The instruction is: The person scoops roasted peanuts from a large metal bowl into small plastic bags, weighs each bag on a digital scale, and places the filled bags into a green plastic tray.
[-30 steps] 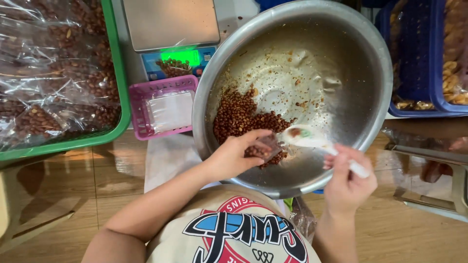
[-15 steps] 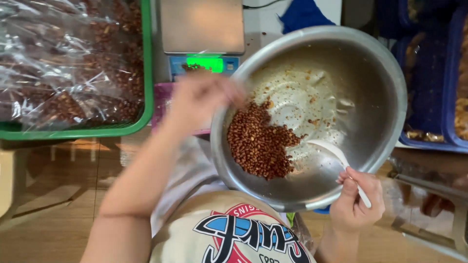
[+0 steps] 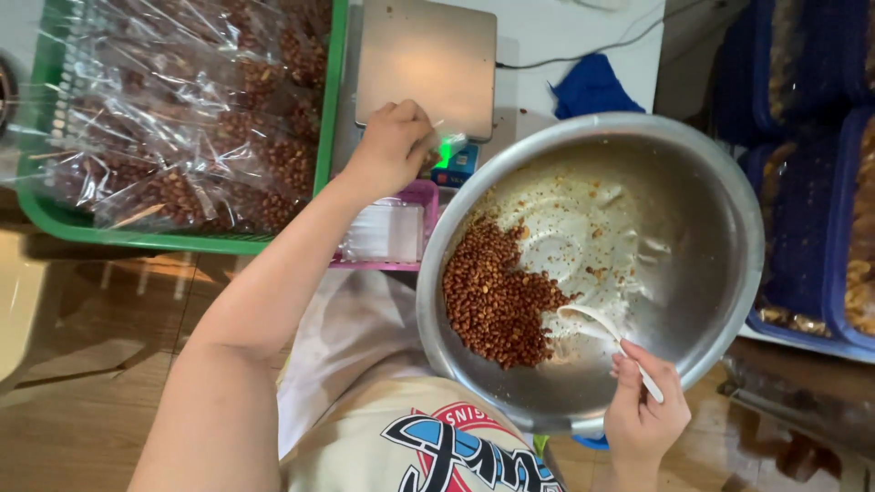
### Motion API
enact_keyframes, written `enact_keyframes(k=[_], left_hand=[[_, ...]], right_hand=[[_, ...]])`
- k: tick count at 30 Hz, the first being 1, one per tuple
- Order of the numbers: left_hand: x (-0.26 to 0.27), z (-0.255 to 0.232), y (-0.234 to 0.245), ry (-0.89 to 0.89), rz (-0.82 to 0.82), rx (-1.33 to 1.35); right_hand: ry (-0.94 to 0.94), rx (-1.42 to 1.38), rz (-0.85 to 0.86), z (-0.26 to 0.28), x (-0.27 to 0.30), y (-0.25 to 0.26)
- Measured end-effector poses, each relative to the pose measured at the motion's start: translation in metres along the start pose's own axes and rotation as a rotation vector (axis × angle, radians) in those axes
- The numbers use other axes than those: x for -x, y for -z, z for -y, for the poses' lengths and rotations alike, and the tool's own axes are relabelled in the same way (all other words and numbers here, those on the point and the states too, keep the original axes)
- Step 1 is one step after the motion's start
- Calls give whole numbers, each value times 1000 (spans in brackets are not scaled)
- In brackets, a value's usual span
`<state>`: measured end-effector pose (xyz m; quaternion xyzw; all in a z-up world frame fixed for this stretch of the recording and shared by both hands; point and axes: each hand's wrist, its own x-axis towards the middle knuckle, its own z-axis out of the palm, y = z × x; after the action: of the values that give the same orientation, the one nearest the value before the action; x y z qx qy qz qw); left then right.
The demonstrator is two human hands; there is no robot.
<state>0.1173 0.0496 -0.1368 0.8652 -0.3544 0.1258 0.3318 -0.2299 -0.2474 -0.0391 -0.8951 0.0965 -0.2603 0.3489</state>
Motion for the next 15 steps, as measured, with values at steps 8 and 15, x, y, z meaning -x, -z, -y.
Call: enact_keyframes(k=[8,15], left_hand=[[-66,56,6,421,-291,321],[-56,42,24,495,-450,212]], right_hand=[[-40,27,50,-6,2,-6],[-127,26,33,-6,6,-8]])
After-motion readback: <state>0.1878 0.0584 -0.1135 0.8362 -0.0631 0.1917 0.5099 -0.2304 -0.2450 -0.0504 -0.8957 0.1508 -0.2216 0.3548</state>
